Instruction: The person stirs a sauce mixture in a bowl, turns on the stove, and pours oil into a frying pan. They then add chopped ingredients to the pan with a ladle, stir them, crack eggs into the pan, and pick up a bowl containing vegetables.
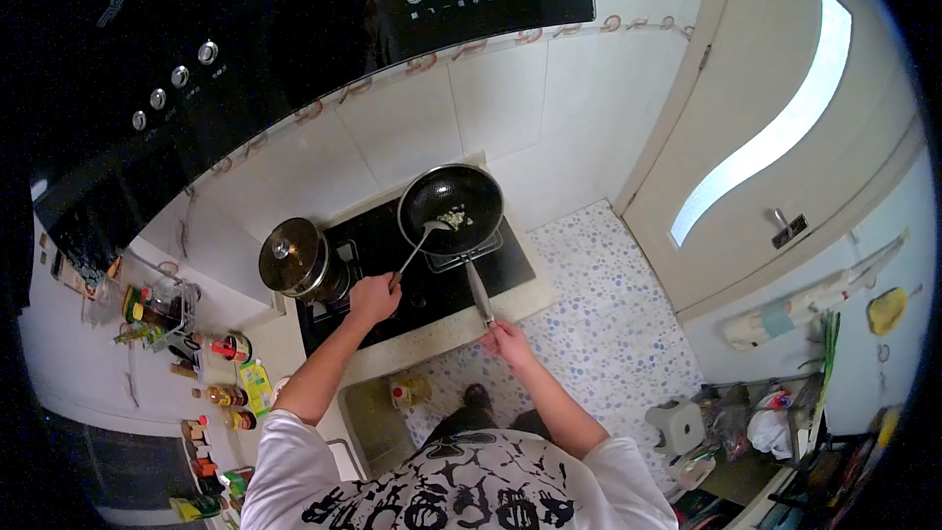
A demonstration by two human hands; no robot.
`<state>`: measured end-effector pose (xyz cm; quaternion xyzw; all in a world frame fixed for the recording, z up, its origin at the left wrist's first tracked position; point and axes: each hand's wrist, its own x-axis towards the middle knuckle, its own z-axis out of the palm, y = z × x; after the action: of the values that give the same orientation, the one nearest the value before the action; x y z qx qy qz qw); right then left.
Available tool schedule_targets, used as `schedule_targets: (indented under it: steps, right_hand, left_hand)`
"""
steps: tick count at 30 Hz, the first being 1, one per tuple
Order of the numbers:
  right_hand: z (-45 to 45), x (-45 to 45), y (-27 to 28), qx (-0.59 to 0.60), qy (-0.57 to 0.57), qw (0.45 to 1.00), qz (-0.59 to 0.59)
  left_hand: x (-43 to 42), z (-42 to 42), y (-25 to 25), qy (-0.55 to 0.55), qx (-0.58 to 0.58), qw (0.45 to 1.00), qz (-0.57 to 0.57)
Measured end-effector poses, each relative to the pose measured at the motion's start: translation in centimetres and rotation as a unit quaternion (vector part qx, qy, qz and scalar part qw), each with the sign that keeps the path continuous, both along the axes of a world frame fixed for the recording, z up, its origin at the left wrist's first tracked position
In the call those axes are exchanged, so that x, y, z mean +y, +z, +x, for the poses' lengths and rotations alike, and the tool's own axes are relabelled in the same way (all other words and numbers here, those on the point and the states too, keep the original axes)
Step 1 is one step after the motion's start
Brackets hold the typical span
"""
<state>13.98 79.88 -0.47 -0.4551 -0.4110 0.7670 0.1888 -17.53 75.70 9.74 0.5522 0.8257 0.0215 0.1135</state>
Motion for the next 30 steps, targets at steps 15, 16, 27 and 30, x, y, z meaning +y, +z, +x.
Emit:
schedule_targets:
  steps: [15,16,27,30]
  right_hand:
    - [0.6,0.6,-2.0,0.000,0.010,1.000,0.003]
    - [0.7,0.6,-1.9,0.003,0.013,1.000,0.001]
    - [1.9,3.2,-2.1,0.029,0.119,0.992,-0.006]
    - [1.9,3.6,-2.1,0.030,0.135,0.990,-0.005]
  left_hand:
    - [8.7,0.2,-2.1,0.014,0.008,1.000,0.012]
    - [9.0,0.1,-1.8,0.029,0.010,0.999,0.015]
    - [3.2,1.7,2.0,0.046,0.025,0.999,-0.015]
    - [2.9,2.9,1.9,0.014,0.028,0.999,-0.008]
